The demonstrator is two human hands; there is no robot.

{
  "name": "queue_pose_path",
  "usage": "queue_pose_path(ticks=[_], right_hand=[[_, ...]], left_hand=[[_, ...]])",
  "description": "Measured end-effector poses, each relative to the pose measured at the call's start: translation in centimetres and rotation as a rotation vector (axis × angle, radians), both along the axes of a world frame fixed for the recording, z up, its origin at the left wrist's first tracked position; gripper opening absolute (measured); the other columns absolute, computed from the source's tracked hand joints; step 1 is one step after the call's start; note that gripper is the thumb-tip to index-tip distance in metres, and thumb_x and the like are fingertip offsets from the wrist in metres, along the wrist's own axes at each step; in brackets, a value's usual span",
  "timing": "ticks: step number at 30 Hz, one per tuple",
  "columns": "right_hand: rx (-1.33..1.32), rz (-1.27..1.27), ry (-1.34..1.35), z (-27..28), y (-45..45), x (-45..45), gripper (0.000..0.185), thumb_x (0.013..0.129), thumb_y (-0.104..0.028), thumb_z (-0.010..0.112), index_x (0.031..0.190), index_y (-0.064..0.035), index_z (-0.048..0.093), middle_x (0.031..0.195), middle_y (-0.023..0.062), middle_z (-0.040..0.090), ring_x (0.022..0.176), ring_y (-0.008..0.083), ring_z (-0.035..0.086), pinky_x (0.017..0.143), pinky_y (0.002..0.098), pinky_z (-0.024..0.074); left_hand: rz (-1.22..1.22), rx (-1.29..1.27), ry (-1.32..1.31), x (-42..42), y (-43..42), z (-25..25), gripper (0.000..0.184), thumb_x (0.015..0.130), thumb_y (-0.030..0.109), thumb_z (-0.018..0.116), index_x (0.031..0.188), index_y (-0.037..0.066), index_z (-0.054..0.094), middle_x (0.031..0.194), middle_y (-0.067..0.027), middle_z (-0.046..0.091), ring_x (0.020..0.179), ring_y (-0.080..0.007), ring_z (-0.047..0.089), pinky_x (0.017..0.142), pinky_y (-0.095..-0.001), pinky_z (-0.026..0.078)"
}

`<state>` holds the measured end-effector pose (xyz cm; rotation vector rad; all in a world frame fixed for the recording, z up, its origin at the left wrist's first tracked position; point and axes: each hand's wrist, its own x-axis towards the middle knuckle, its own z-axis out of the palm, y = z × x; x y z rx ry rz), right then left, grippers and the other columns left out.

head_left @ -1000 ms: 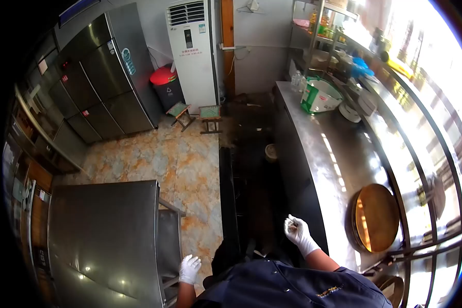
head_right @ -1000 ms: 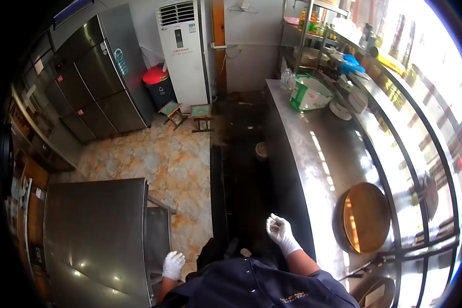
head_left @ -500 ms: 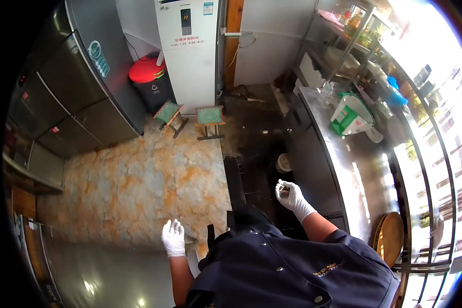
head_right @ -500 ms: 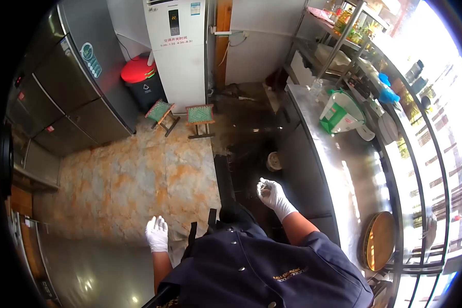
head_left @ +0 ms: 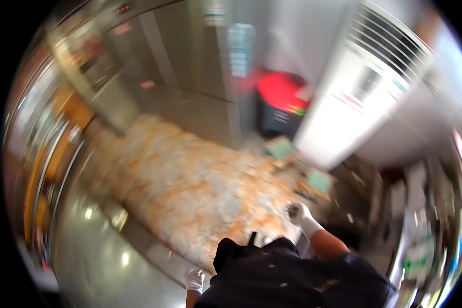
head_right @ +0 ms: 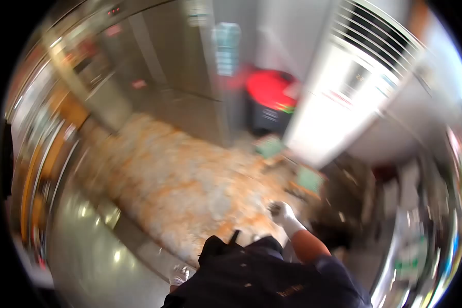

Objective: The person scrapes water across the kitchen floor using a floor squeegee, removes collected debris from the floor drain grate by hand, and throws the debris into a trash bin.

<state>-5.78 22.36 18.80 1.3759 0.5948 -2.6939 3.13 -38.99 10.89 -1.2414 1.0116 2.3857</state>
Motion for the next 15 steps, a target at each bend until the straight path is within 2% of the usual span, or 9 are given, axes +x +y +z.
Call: queue_pose_path(ticks=[2,3,5,6,9,10,11,12,15], right_hand=[[-0.044,0.065,0.011,-0.3,-1.7,-9.6,0.012,0.086,-0.009,0.057,0.074,-0.0064,0.06,0.071,0.0078,0.064,0.068,0.0229,0.063,0.065,0.0385,0.0559],[-0.103,0.104,0.067,-1.3,-2.1,-13.9,0.01,0.085,-0.008,0.058,0.075,-0.0067,0.061,0.072,0.0074,0.064,0.069,0.0223,0.063,0.065,0.0374,0.0557],[-0.145,0.118,0.084,-0.4,-5.2,-23.5,0.01,0.084,-0.008,0.059,0.074,-0.0078,0.061,0.07,0.006,0.063,0.067,0.0206,0.062,0.065,0.0351,0.0569],[-0.156,0.128,0.102,-0.6,-6.2,-27.6,0.008,0.083,-0.007,0.059,0.076,-0.0065,0.062,0.071,0.0067,0.064,0.066,0.0208,0.062,0.064,0.0345,0.0571],[-0.114,0.051,0.135,-0.5,-11.7,-37.5,0.008,0.083,-0.005,0.06,0.076,-0.0054,0.063,0.072,0.0073,0.064,0.064,0.0204,0.062,0.065,0.0324,0.058],[-0.098,0.095,0.111,-0.4,-12.8,-40.3,0.009,0.083,-0.004,0.059,0.075,-0.0055,0.062,0.071,0.0072,0.064,0.064,0.0204,0.062,0.064,0.0332,0.0579],[-0.077,0.071,0.028,-0.1,-14.2,-43.3,0.009,0.083,-0.004,0.058,0.076,-0.0058,0.062,0.071,0.0079,0.064,0.064,0.0207,0.062,0.063,0.0329,0.0577],[-0.061,0.112,0.009,0.4,-15.8,-46.6,0.009,0.083,-0.004,0.058,0.075,-0.0057,0.062,0.071,0.0082,0.064,0.063,0.021,0.061,0.063,0.0319,0.0573],[-0.05,0.195,-0.029,0.1,-18.9,-54.8,0.009,0.083,-0.004,0.057,0.074,-0.0052,0.06,0.069,0.0082,0.062,0.062,0.0204,0.06,0.059,0.0278,0.0553]], left_hand=[[0.182,0.033,-0.057,0.6,-1.1,-1.3,0.028,0.088,0.031,0.055,0.106,0.011,0.052,0.108,-0.0198,0.059,0.095,-0.0345,0.055,0.075,-0.0437,0.047],[0.177,0.1,-0.025,1.4,-3.3,-5.4,0.034,0.088,0.033,0.055,0.112,0.01,0.05,0.116,-0.0211,0.056,0.095,-0.0357,0.054,0.078,-0.0458,0.047],[0.417,0.057,-0.263,-2.8,-2.2,-3.1,0.038,0.088,0.033,0.055,0.117,0.011,0.05,0.122,-0.0196,0.053,0.092,-0.0353,0.055,0.076,-0.0463,0.049],[0.438,0.062,-0.266,-4.5,-2.9,-4.7,0.043,0.089,0.035,0.052,0.124,0.011,0.047,0.13,-0.0214,0.048,0.101,-0.0373,0.054,0.078,-0.0498,0.048],[0.288,0.01,-0.222,-12.6,-6.6,-6.5,0.043,0.091,0.04,0.047,0.125,0.014,0.047,0.142,-0.0236,0.041,0.126,-0.0409,0.043,0.089,-0.0518,0.043],[0.503,0.141,-0.107,-15.7,-7.0,-5.7,0.033,0.09,0.038,0.051,0.114,0.015,0.052,0.123,-0.0202,0.055,0.11,-0.0383,0.053,0.079,-0.0464,0.048],[0.414,0.306,0.225,-18.3,-8.6,-6.2,0.032,0.09,0.036,0.052,0.113,0.014,0.051,0.116,-0.0206,0.057,0.102,-0.0394,0.056,0.076,-0.0442,0.049],[0.395,0.233,0.198,-22.5,-10.8,-6.9,0.033,0.092,0.035,0.051,0.116,0.013,0.05,0.119,-0.0203,0.056,0.103,-0.0388,0.056,0.078,-0.0445,0.049],[0.391,0.1,0.25,-36.2,-15.4,-0.6,0.038,0.095,0.033,0.048,0.124,0.008,0.048,0.128,-0.0193,0.054,0.105,-0.0367,0.057,0.085,-0.0453,0.05]])
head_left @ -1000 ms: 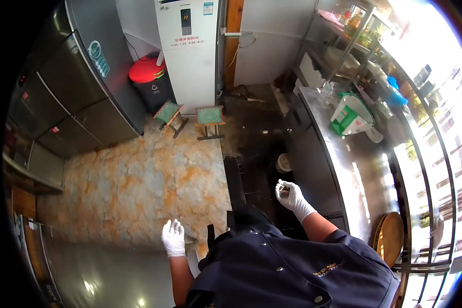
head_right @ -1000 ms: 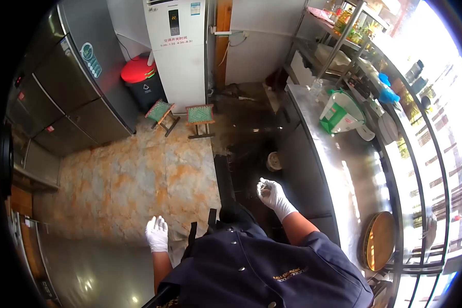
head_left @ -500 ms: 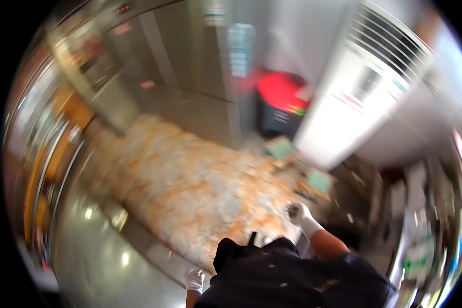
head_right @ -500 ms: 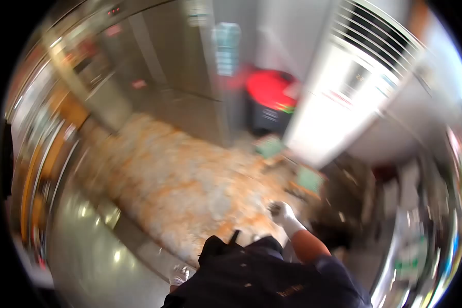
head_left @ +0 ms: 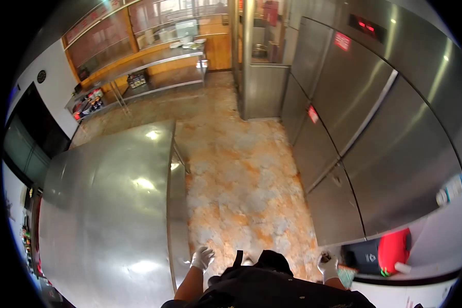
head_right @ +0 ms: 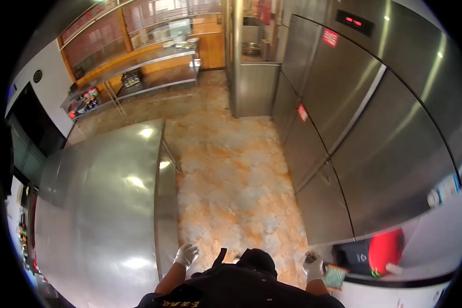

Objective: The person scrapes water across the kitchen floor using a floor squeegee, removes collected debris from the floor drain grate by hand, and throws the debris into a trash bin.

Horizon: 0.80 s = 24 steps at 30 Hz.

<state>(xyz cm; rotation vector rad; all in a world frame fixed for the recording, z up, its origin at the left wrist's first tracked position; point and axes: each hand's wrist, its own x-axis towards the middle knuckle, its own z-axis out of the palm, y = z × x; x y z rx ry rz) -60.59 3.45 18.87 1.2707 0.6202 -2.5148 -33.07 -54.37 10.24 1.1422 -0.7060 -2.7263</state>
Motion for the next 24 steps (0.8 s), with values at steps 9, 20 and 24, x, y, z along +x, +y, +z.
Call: queue_pose_path(ticks=[9,20,24], right_hand=[[0.074,0.043,0.007,-3.1,-21.0,-33.0,0.021,0.09,-0.014,0.052,0.069,-0.0099,0.053,0.061,0.0045,0.053,0.053,0.0175,0.052,0.049,0.0266,0.0499],[-0.227,0.567,0.077,-0.9,-74.2,-71.6,0.015,0.088,-0.011,0.055,0.073,-0.0057,0.053,0.073,0.0089,0.058,0.07,0.0231,0.058,0.067,0.035,0.0549],[-0.255,0.611,0.138,2.7,-89.4,-78.7,0.014,0.09,-0.015,0.054,0.081,-0.0053,0.058,0.077,0.0093,0.062,0.075,0.025,0.061,0.068,0.0377,0.0556]], left_hand=[[0.201,-0.037,0.006,-27.8,-19.4,8.1,0.03,0.093,0.03,0.053,0.109,0.004,0.057,0.109,-0.0188,0.063,0.089,-0.0335,0.061,0.078,-0.0463,0.052],[0.692,-0.053,-0.014,-44.2,-39.1,14.8,0.056,0.085,0.036,0.061,0.129,0.004,0.049,0.13,-0.0205,0.052,0.105,-0.0342,0.056,0.084,-0.0466,0.049],[0.723,0.015,0.085,-55.1,-51.5,14.4,0.058,0.085,0.035,0.061,0.132,0.005,0.047,0.13,-0.0201,0.052,0.104,-0.0346,0.056,0.083,-0.0454,0.049]])
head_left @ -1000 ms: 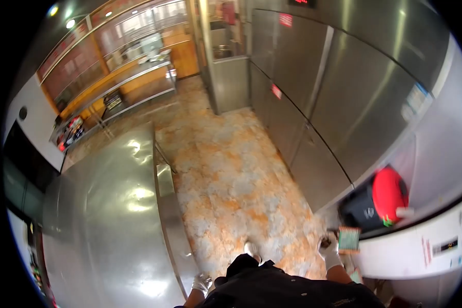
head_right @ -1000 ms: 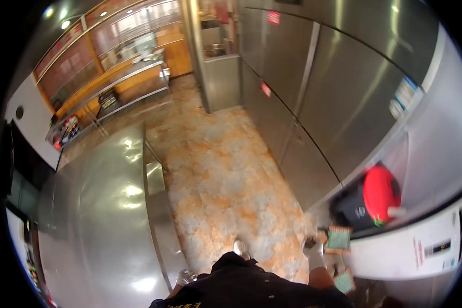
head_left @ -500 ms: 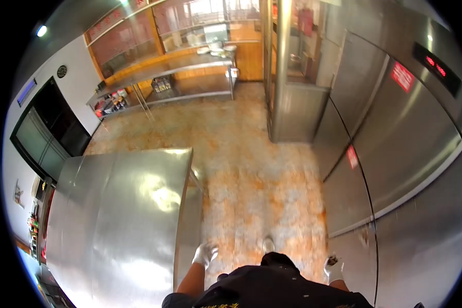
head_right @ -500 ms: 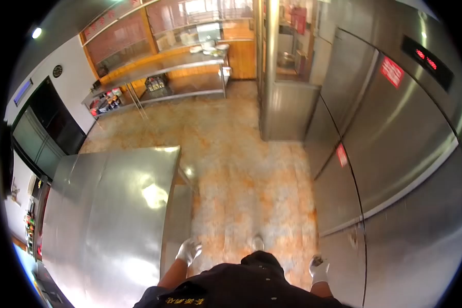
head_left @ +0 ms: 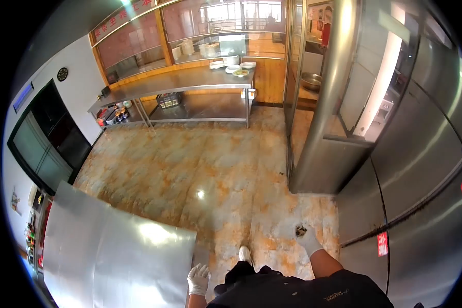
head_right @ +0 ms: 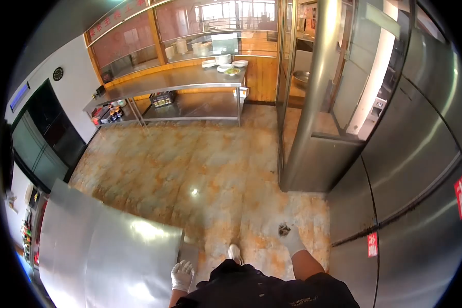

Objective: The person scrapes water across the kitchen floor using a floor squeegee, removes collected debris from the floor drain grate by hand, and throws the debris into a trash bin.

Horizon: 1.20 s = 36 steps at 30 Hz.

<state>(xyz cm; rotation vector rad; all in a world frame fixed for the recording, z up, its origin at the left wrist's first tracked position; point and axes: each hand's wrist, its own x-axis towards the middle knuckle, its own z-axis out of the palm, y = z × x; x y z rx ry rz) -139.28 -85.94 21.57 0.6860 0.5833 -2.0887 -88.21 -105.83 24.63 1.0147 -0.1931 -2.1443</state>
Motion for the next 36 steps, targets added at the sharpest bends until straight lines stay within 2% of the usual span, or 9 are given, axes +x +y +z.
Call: queue_pose_path(ticks=[3,11,14,17,18,27,32,33,36], right_hand=[[0.037,0.007,-0.019,1.3,-8.5,-6.9,0.017,0.091,-0.02,0.056,0.083,-0.006,0.06,0.075,0.01,0.062,0.073,0.0245,0.061,0.067,0.0392,0.0551],[-0.029,-0.011,0.002,3.1,-22.3,-23.5,0.013,0.089,-0.012,0.052,0.085,-0.0023,0.061,0.079,0.0111,0.061,0.075,0.0251,0.061,0.072,0.0401,0.0567],[0.022,-0.114,-0.061,2.5,-29.5,-30.5,0.014,0.089,-0.01,0.053,0.089,0.0002,0.063,0.08,0.0119,0.062,0.074,0.0253,0.061,0.07,0.0388,0.0571],[0.004,-0.072,-0.058,-0.2,-36.8,-41.1,0.012,0.089,-0.009,0.055,0.089,-0.0008,0.064,0.078,0.0093,0.063,0.071,0.0242,0.062,0.068,0.037,0.0582],[0.006,-0.066,-0.068,-0.2,-39.3,-43.6,0.012,0.089,-0.01,0.055,0.087,-0.0022,0.065,0.076,0.0077,0.063,0.071,0.0235,0.063,0.068,0.0367,0.0586],[-0.098,-0.394,-0.088,8.2,-52.6,-70.6,0.012,0.09,-0.006,0.057,0.079,-0.0024,0.061,0.074,0.0088,0.061,0.069,0.022,0.061,0.068,0.0333,0.06],[-0.089,-0.501,0.114,3.7,-49.2,-83.1,0.015,0.089,-0.005,0.061,0.074,-0.0049,0.059,0.072,0.0057,0.06,0.066,0.0179,0.06,0.067,0.0307,0.0593],[0.025,-0.576,0.064,4.7,-48.3,-84.5,0.015,0.089,-0.006,0.061,0.074,-0.005,0.059,0.072,0.0053,0.06,0.067,0.0177,0.06,0.067,0.0302,0.059],[0.172,-0.795,-0.082,7.1,-44.2,-86.9,0.011,0.09,-0.005,0.06,0.08,-0.0051,0.063,0.072,0.0044,0.06,0.069,0.0174,0.061,0.065,0.0291,0.059]], left_hand=[[-0.085,-0.009,-0.005,-10.3,-11.7,0.1,0.05,0.088,0.034,0.058,0.128,0.005,0.05,0.126,-0.0189,0.054,0.101,-0.0327,0.057,0.082,-0.0448,0.05],[-0.303,-0.09,0.001,-36.2,-37.7,3.1,0.041,0.09,0.032,0.057,0.121,0.006,0.053,0.119,-0.0185,0.057,0.094,-0.0319,0.059,0.077,-0.0432,0.052],[-0.281,-0.061,-0.059,-41.9,-45.4,0.6,0.04,0.092,0.033,0.053,0.123,0.009,0.051,0.128,-0.0174,0.055,0.11,-0.0333,0.055,0.089,-0.0457,0.048],[-0.237,-0.053,-0.236,-44.1,-49.6,-4.1,0.037,0.094,0.037,0.044,0.12,0.012,0.054,0.139,-0.014,0.051,0.13,-0.027,0.043,0.106,-0.0432,0.035],[-0.135,0.071,-0.286,-45.1,-50.4,-3.9,0.032,0.09,0.035,0.049,0.11,0.013,0.061,0.126,-0.0132,0.059,0.121,-0.0255,0.05,0.101,-0.0422,0.038],[-0.135,0.332,-0.471,-56.5,-60.9,-6.8,0.038,0.091,0.037,0.049,0.122,0.016,0.054,0.131,-0.0102,0.055,0.12,-0.0271,0.05,0.098,-0.0439,0.04],[-0.396,0.26,-0.462,-78.8,-71.5,-10.4,0.043,0.091,0.039,0.048,0.129,0.018,0.05,0.133,-0.0085,0.052,0.119,-0.028,0.05,0.096,-0.0448,0.041],[-0.569,0.135,-0.551,-85.7,-72.7,-10.0,0.037,0.092,0.04,0.049,0.121,0.018,0.058,0.117,-0.0039,0.064,0.104,-0.0266,0.06,0.09,-0.0391,0.046],[-0.873,0.128,-0.638,-106.2,-75.3,-4.1,0.034,0.098,0.034,0.046,0.122,0.014,0.059,0.107,-0.0081,0.067,0.097,-0.0245,0.064,0.079,-0.0398,0.05]])
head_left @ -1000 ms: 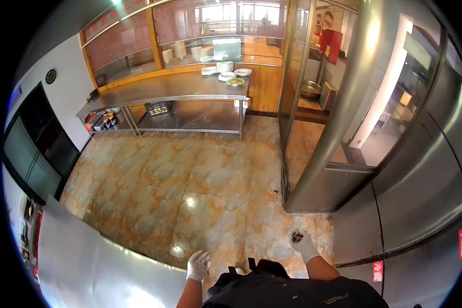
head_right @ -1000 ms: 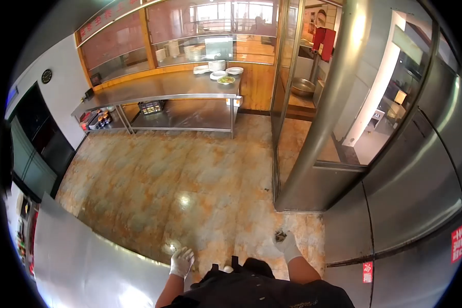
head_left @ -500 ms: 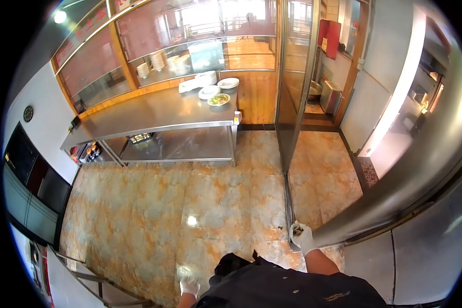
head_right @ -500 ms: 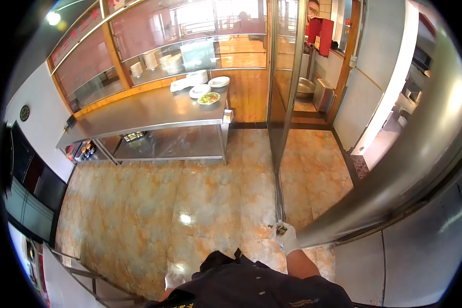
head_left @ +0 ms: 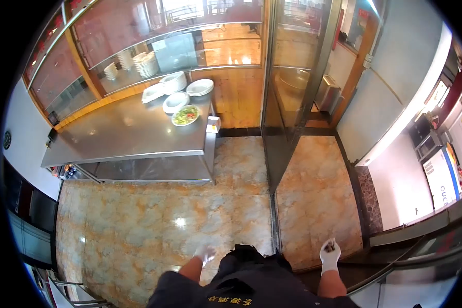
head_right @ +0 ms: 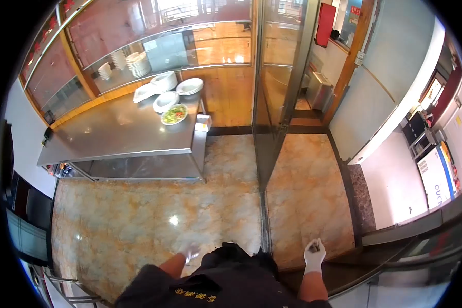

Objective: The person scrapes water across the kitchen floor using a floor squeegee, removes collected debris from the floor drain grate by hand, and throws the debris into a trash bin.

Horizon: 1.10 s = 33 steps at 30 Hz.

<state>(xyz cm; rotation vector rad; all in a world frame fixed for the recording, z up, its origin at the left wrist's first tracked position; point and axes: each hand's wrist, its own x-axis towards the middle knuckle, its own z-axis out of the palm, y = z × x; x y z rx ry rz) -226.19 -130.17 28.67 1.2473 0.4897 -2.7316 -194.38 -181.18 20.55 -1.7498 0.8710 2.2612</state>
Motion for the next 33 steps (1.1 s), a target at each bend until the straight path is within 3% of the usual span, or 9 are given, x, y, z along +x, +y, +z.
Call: queue_pose_path(ticks=[5,8,11,18,20,28,29,31,33], right_hand=[[-0.012,-0.238,-0.072,-0.8,8.2,-2.3,0.013,0.089,-0.01,0.064,0.077,-0.0062,0.062,0.071,0.0032,0.061,0.065,0.0165,0.062,0.061,0.0285,0.0591],[-0.028,-0.386,-0.112,-3.6,13.3,-3.2,0.018,0.089,-0.009,0.064,0.072,-0.0077,0.059,0.069,0.0034,0.061,0.063,0.0161,0.062,0.06,0.0279,0.0588],[-0.098,-0.561,-0.122,-6.6,18.0,-6.6,0.017,0.089,-0.01,0.063,0.073,-0.0071,0.06,0.07,0.0028,0.061,0.064,0.016,0.061,0.061,0.0286,0.0587],[-0.131,-0.629,-0.145,-6.0,28.2,-24.5,0.01,0.09,-0.011,0.058,0.083,-0.0073,0.065,0.074,0.0031,0.061,0.071,0.0188,0.062,0.065,0.0308,0.0566],[-0.201,-0.633,-0.088,-4.2,32.4,-31.4,0.009,0.09,-0.012,0.059,0.086,-0.0063,0.065,0.075,0.0035,0.061,0.073,0.0188,0.062,0.065,0.0321,0.0569],[0.112,-0.41,0.479,-8.7,52.7,-52.7,0.015,0.095,-0.01,0.053,0.082,-0.0061,0.06,0.07,0.0058,0.058,0.061,0.0109,0.055,0.057,0.0231,0.0491],[0.207,-0.615,-0.067,-8.2,54.2,-55.9,0.024,0.09,-0.014,0.048,0.065,-0.0131,0.044,0.06,-0.001,0.042,0.053,0.0106,0.041,0.052,0.0229,0.0377],[0.18,-0.556,-0.208,-6.7,58.2,-61.6,0.023,0.089,-0.014,0.048,0.066,-0.0128,0.045,0.061,-0.0007,0.043,0.053,0.0108,0.042,0.052,0.0231,0.0384],[0.174,-0.513,-0.247,-4.8,62.2,-69.3,0.023,0.089,-0.014,0.048,0.067,-0.0125,0.046,0.061,-0.0004,0.044,0.054,0.011,0.042,0.053,0.0233,0.0391]], left_hand=[[-0.77,0.019,0.536,-32.1,-1.8,-3.3,0.034,0.097,0.03,0.049,0.123,0.01,0.056,0.11,-0.0111,0.065,0.095,-0.025,0.064,0.083,-0.042,0.052],[-0.774,-0.069,0.778,-49.7,4.2,0.6,0.032,0.097,0.027,0.049,0.122,0.009,0.056,0.105,-0.0111,0.065,0.096,-0.0241,0.064,0.084,-0.0398,0.052],[-0.5,-0.026,0.571,-61.1,14.6,8.5,0.028,0.094,0.029,0.053,0.112,0.008,0.06,0.095,-0.0102,0.067,0.094,-0.0233,0.063,0.082,-0.0378,0.051],[-0.802,0.061,0.14,-74.4,22.8,2.2,0.036,0.085,0.037,0.061,0.109,0.011,0.059,0.122,-0.0193,0.059,0.108,-0.0367,0.056,0.094,-0.0489,0.045],[-0.746,0.314,0.316,-77.3,19.7,-6.3,0.038,0.088,0.036,0.056,0.112,0.007,0.055,0.115,-0.0217,0.059,0.103,-0.0387,0.057,0.088,-0.05,0.048],[-0.894,0.087,0.199,-102.9,34.4,-10.4,0.021,0.09,0.029,0.054,0.09,0.008,0.056,0.075,-0.0174,0.06,0.071,-0.0349,0.059,0.066,-0.0532,0.051],[-0.931,-0.208,0.034,-107.8,41.0,-6.6,0.019,0.092,0.026,0.053,0.093,0.008,0.059,0.078,-0.015,0.061,0.074,-0.0332,0.059,0.07,-0.0497,0.05],[-0.614,0.186,0.224,-118.0,49.1,-17.2,0.023,0.092,0.03,0.048,0.103,0.014,0.061,0.096,-0.0131,0.063,0.09,-0.032,0.059,0.084,-0.0445,0.048],[-0.97,0.164,0.211,-128.7,60.0,-15.7,0.022,0.092,0.029,0.043,0.101,0.016,0.057,0.084,-0.0129,0.058,0.08,-0.0323,0.056,0.071,-0.0481,0.044]])
